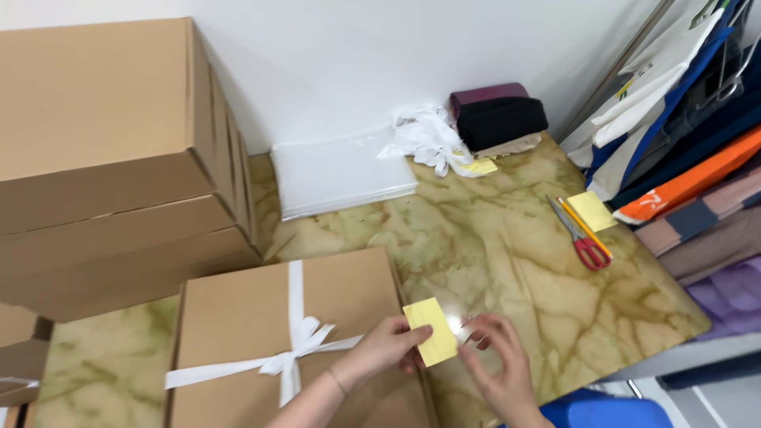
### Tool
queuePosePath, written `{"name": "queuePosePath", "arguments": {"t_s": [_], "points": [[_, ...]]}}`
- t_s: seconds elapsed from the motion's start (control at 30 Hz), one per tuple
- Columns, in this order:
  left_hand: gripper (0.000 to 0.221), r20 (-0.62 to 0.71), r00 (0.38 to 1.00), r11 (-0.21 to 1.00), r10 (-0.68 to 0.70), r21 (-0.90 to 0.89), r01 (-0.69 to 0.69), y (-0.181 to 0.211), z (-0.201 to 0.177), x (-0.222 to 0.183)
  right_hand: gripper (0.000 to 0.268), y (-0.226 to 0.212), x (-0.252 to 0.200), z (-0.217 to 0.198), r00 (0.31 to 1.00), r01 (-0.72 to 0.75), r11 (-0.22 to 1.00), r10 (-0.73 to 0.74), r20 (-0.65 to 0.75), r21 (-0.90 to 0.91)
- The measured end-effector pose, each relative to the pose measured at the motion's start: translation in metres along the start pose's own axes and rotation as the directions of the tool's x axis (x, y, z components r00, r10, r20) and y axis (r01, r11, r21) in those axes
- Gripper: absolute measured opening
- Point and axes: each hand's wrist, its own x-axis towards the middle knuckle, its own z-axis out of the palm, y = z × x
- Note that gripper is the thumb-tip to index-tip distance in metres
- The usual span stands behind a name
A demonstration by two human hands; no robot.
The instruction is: Pack clothing into plastic bags and cardboard boxes, then secure the boxes by tying ribbons around them.
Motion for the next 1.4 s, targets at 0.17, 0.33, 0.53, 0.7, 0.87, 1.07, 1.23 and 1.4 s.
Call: {"name": "queuePosePath", "arguments": {"t_s": [0.17, 0.33, 0.53, 0.7, 0.87, 1.07, 1.23, 1.4], "points": [[0.028, -0.085, 0.99, 0.966, 0.116, 0.241, -0.092, 0.048, 0.027, 0.087, 0.029, 0.117, 0.083, -0.033, 0.775, -0.629, 0.707, 0.54, 0.327, 0.323], [0.034, -0.229, 0.968, 0.954, 0.099, 0.297, -0.027, 0.083, 0.051, 0.173, 0.013, 0.174, 0.191, -0.07, 0.572, -0.795, 0.546, 0.528, 0.628, 0.265], [0.062, -0.414, 0.909, 0.969, 0.058, 0.244, 0.05, 0.095, 0.044, 0.224, 0.022, 0.324, 0.318, -0.052, 0.625, -0.78, 0.542, 0.701, 0.345, 0.313], [0.053, -0.436, 0.899, 0.984, -0.032, 0.143, 0.105, 0.095, 0.017, 0.212, 0.044, 0.393, 0.389, -0.013, 0.369, -0.917, 0.27, 0.855, 0.365, 0.295], [0.042, -0.551, 0.834, 0.987, 0.012, -0.128, -0.098, 0.068, -0.002, 0.177, 0.031, 0.36, 0.355, 0.017, 0.532, -0.819, 0.574, 0.756, 0.381, 0.006], [0.03, -0.769, 0.629, 0.919, 0.111, -0.162, -0.36, -0.002, -0.045, 0.076, 0.026, 0.224, 0.264, 0.061, 0.593, -0.596, 0.802, 0.476, 0.65, -0.043], [0.025, -0.901, 0.408, 0.903, 0.145, -0.047, -0.426, -0.017, -0.09, -0.056, 0.023, 0.12, 0.175, 0.114, 0.654, -0.489, 0.871, 0.324, 0.684, 0.055], [0.015, -0.852, 0.271, 0.879, 0.447, 0.475, 0.043, -0.051, -0.146, -0.138, 0.02, 0.03, 0.096, 0.184, 0.609, -0.219, 0.976, 0.127, 0.783, 0.012]]}}
